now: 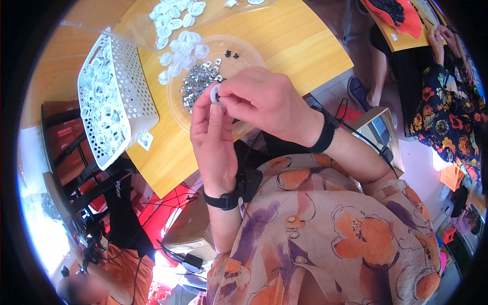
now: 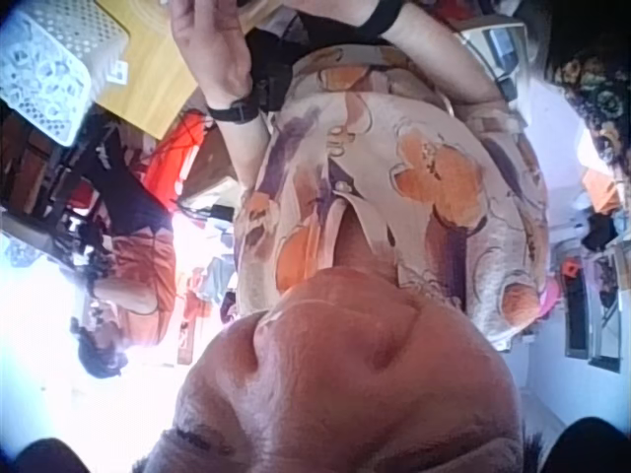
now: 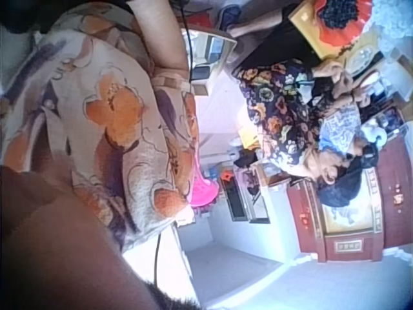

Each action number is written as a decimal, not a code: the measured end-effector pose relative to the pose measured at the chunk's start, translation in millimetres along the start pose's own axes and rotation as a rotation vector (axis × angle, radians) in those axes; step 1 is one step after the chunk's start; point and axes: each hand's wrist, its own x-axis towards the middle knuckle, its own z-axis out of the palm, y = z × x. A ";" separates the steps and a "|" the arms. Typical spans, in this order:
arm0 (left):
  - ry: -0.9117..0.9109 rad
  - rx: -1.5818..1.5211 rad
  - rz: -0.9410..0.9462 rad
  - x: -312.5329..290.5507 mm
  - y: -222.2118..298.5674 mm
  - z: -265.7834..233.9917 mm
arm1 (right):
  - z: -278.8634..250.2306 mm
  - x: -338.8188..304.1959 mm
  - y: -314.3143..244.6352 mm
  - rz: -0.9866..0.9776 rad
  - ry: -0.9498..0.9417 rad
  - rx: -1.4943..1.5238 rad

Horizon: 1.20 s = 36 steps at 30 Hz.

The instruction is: Assembling small plastic parts by inserting a black component into a white plastic housing.

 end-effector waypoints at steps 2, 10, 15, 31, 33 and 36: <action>-0.001 0.039 0.026 -0.7 1.0 1.3 | -3.3 -1.3 1.7 0.092 -0.006 0.068; 0.031 0.074 0.047 -1.7 2.0 -15.2 | -65.4 -3.5 40.9 0.462 0.183 -0.298; -0.019 0.045 0.018 0.2 2.5 -13.4 | -71.3 -18.1 71.3 0.520 0.035 -0.420; 0.013 -0.068 -0.004 -1.0 5.6 -15.6 | -68.4 -22.1 63.2 0.393 -0.002 -0.602; 0.025 -0.122 -0.026 -1.2 6.9 -16.5 | -68.1 -15.3 56.7 0.380 0.102 -0.500; 0.023 -0.193 -0.059 -2.7 8.2 -20.2 | -55.0 4.1 40.8 0.299 0.023 -0.455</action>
